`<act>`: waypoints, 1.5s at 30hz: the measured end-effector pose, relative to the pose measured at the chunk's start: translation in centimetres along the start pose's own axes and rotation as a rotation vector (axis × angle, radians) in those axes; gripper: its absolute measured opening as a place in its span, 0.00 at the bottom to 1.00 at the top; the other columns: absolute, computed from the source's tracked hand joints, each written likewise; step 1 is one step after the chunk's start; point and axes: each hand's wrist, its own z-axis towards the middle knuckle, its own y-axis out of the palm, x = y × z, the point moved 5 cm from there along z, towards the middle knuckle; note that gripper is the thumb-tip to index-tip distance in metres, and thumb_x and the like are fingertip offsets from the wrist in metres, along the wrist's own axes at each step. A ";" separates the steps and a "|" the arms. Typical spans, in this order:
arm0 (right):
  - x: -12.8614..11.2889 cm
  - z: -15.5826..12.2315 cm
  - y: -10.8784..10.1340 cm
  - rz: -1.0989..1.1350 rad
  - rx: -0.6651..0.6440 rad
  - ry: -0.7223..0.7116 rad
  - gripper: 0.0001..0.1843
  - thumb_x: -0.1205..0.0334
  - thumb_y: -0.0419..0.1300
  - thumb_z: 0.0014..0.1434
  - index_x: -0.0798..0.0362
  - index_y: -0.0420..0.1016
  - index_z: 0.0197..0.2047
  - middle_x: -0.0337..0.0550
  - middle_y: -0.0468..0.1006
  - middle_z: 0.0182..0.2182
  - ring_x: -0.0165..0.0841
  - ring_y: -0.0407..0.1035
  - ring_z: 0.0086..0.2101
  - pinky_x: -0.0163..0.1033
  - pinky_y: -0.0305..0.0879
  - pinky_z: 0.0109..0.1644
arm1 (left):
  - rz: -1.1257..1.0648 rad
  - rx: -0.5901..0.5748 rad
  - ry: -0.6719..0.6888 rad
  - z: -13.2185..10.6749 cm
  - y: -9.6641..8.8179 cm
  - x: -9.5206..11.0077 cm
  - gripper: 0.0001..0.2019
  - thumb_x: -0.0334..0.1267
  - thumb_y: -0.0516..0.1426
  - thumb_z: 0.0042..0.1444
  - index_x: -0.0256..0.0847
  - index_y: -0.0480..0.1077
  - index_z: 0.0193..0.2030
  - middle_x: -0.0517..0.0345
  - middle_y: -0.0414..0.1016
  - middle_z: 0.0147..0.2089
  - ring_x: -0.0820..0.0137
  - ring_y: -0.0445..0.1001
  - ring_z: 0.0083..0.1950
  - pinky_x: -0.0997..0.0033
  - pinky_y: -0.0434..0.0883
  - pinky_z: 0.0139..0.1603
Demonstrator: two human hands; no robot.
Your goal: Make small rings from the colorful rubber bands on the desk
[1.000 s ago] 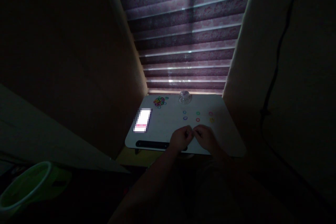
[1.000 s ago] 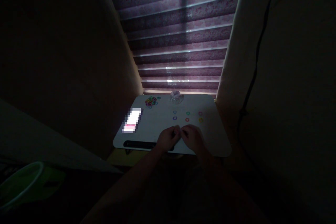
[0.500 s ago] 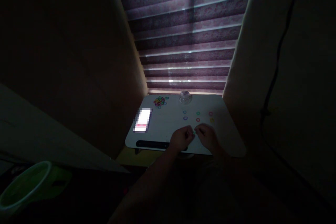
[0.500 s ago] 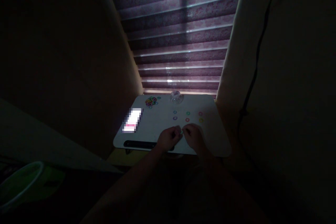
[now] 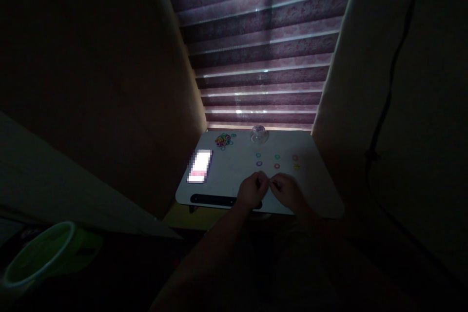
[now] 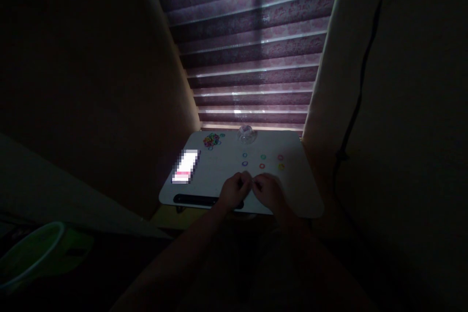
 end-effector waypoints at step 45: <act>1.0 0.2 -1.1 0.223 0.202 0.139 0.04 0.63 0.56 0.58 0.50 0.71 0.31 0.42 0.74 0.28 0.34 0.69 0.31 0.38 0.66 0.35 | 0.007 -0.065 0.002 0.0 0.3 0.3 0.11 0.46 0.57 0.58 0.40 0.72 0.32 0.63 0.73 0.27 0.75 0.67 0.27 0.76 0.61 0.30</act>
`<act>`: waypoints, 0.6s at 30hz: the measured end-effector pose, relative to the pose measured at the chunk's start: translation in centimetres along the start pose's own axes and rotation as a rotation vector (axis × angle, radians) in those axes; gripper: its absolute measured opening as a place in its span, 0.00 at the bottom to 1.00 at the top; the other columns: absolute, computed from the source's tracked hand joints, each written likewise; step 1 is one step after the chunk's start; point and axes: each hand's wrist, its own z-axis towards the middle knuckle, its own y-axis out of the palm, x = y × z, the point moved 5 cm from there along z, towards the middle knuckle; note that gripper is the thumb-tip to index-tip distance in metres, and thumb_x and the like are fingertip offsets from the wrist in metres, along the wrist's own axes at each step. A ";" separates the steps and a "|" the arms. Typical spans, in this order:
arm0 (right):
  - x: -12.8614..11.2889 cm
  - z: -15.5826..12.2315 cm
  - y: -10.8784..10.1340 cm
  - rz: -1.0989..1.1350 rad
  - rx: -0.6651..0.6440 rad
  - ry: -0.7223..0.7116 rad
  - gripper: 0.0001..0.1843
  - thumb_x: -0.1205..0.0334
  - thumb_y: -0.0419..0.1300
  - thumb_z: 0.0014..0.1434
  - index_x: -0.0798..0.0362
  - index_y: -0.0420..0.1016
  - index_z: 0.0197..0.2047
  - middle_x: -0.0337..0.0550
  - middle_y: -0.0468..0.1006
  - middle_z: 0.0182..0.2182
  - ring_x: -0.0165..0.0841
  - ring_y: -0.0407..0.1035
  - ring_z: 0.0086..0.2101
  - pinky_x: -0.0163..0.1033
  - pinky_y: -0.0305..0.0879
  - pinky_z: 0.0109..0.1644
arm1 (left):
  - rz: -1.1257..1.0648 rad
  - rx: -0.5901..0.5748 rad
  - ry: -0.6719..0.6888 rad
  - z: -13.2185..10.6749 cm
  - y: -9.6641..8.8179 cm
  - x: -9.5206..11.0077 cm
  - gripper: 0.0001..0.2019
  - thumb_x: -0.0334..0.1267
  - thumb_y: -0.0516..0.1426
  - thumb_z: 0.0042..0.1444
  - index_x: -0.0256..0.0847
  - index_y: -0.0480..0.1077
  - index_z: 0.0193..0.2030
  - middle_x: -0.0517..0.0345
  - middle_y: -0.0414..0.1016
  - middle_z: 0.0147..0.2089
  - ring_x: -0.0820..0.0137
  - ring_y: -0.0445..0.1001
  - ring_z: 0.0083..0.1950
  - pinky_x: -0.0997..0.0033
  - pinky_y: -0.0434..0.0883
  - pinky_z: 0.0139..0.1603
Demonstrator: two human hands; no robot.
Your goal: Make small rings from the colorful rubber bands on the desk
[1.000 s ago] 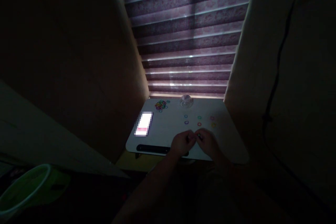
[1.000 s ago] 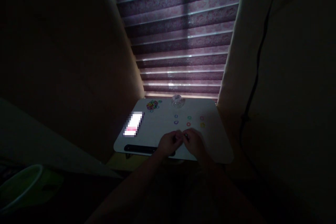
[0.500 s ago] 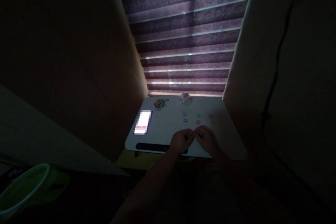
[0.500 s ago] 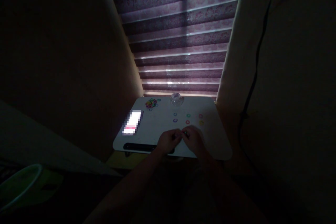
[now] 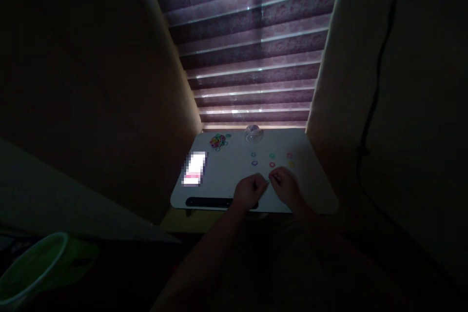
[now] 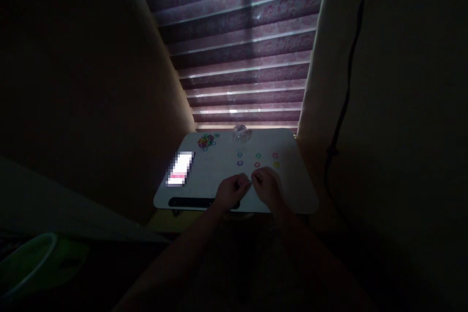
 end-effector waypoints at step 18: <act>0.8 0.1 -0.8 0.093 0.086 0.108 0.05 0.63 0.55 0.58 0.50 0.70 0.31 0.43 0.74 0.28 0.34 0.68 0.30 0.38 0.66 0.34 | -0.109 0.108 -0.146 0.3 -0.4 -1.3 0.15 0.48 0.56 0.58 0.38 0.71 0.31 0.60 0.73 0.28 0.73 0.68 0.30 0.75 0.64 0.33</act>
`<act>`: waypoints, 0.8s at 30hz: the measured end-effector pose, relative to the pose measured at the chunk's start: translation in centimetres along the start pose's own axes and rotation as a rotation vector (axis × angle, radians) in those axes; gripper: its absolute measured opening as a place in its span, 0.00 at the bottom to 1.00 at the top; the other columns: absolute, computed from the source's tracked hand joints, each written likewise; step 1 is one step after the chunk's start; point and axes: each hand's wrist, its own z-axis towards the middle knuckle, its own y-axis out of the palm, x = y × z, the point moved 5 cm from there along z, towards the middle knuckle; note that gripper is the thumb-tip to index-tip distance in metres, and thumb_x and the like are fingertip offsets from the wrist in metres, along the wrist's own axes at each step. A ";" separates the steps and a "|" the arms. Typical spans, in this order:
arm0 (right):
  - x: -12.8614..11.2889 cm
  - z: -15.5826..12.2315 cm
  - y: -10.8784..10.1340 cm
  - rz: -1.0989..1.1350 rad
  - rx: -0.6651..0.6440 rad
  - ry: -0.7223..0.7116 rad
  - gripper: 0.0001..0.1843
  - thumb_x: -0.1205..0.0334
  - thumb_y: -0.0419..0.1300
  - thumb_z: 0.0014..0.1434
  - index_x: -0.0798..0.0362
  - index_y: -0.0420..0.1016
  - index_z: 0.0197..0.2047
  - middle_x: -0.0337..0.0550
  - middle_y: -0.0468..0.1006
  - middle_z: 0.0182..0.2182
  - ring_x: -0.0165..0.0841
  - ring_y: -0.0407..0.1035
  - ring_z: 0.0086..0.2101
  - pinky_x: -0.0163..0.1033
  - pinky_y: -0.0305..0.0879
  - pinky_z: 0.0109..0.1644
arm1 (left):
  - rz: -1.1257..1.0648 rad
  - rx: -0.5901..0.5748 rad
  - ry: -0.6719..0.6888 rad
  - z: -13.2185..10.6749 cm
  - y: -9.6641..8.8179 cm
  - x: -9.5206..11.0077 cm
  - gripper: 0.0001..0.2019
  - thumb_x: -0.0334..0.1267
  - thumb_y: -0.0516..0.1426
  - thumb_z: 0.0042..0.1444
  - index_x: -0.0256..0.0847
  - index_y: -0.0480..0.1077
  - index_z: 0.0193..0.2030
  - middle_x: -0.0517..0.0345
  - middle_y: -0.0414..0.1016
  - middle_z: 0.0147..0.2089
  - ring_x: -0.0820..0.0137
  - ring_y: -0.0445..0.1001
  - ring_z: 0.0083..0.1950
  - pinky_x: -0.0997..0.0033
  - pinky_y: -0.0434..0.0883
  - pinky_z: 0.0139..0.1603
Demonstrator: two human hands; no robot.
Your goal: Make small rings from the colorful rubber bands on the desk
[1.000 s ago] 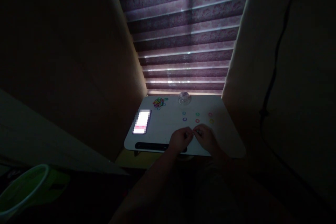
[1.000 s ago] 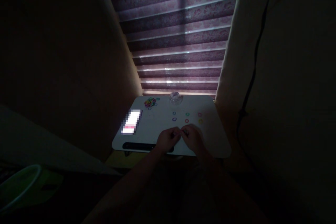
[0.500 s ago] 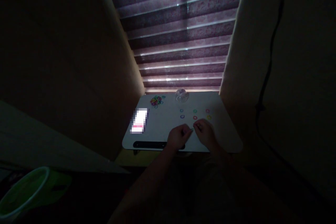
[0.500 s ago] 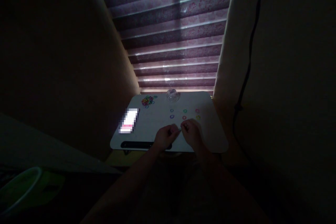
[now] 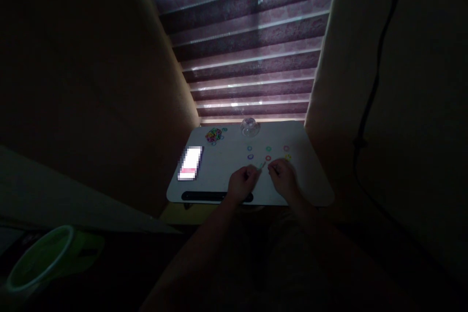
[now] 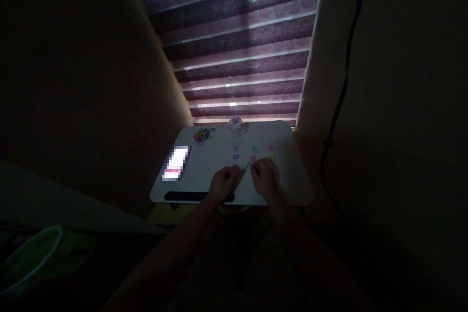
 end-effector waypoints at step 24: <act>-2.4 -0.4 0.9 -0.141 -0.303 -0.227 0.19 0.71 0.57 0.55 0.47 0.77 0.49 0.44 0.80 0.42 0.38 0.71 0.43 0.43 0.65 0.49 | -0.094 -0.195 0.045 0.2 0.4 -0.3 0.14 0.48 0.52 0.59 0.38 0.69 0.34 0.60 0.71 0.29 0.71 0.67 0.32 0.73 0.66 0.35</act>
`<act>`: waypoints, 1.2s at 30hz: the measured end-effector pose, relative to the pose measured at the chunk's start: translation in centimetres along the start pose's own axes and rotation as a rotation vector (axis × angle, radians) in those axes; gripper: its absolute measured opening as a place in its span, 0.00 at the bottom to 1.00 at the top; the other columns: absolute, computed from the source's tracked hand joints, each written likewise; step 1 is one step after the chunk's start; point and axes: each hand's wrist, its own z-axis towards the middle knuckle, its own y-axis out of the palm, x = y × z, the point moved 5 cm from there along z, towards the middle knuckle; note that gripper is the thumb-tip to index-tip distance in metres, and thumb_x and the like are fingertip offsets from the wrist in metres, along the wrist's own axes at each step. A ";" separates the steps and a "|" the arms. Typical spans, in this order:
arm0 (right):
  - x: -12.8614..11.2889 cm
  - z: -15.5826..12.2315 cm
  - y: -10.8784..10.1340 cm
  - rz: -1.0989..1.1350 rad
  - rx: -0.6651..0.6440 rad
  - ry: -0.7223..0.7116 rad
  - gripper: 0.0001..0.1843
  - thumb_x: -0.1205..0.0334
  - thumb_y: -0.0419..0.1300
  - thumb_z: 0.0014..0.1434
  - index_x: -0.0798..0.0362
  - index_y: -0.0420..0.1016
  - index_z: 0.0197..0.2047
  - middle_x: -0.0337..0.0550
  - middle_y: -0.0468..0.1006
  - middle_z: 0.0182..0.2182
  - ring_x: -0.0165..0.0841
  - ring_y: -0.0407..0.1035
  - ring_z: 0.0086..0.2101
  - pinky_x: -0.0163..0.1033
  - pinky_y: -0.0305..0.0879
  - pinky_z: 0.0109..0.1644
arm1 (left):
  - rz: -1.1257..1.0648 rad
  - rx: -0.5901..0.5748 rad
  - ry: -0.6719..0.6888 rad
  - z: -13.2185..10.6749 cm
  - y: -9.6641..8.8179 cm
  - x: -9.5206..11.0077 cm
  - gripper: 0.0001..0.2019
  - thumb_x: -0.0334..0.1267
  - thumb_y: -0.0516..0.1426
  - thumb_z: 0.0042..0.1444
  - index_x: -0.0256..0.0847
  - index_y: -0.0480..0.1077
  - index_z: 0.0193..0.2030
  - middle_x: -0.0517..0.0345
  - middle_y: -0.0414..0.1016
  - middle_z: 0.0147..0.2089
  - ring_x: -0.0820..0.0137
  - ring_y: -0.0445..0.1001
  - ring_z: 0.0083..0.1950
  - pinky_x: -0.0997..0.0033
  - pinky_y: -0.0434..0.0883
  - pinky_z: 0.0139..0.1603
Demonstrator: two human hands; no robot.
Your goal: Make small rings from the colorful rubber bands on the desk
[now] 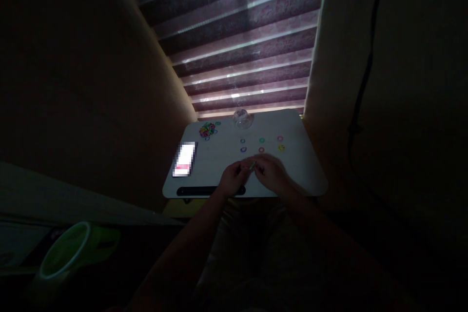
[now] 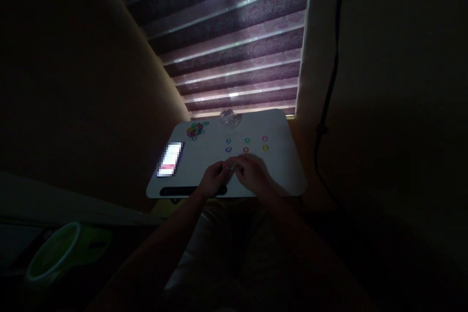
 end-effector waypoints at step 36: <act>-0.1 -0.4 0.8 -0.157 -0.119 -0.039 0.08 0.64 0.56 0.60 0.48 0.77 0.35 0.42 0.76 0.29 0.34 0.68 0.32 0.37 0.59 0.39 | -0.106 0.011 0.040 0.3 -0.4 0.9 0.13 0.41 0.58 0.55 0.39 0.78 0.45 0.53 0.81 0.47 0.64 0.76 0.47 0.65 0.72 0.52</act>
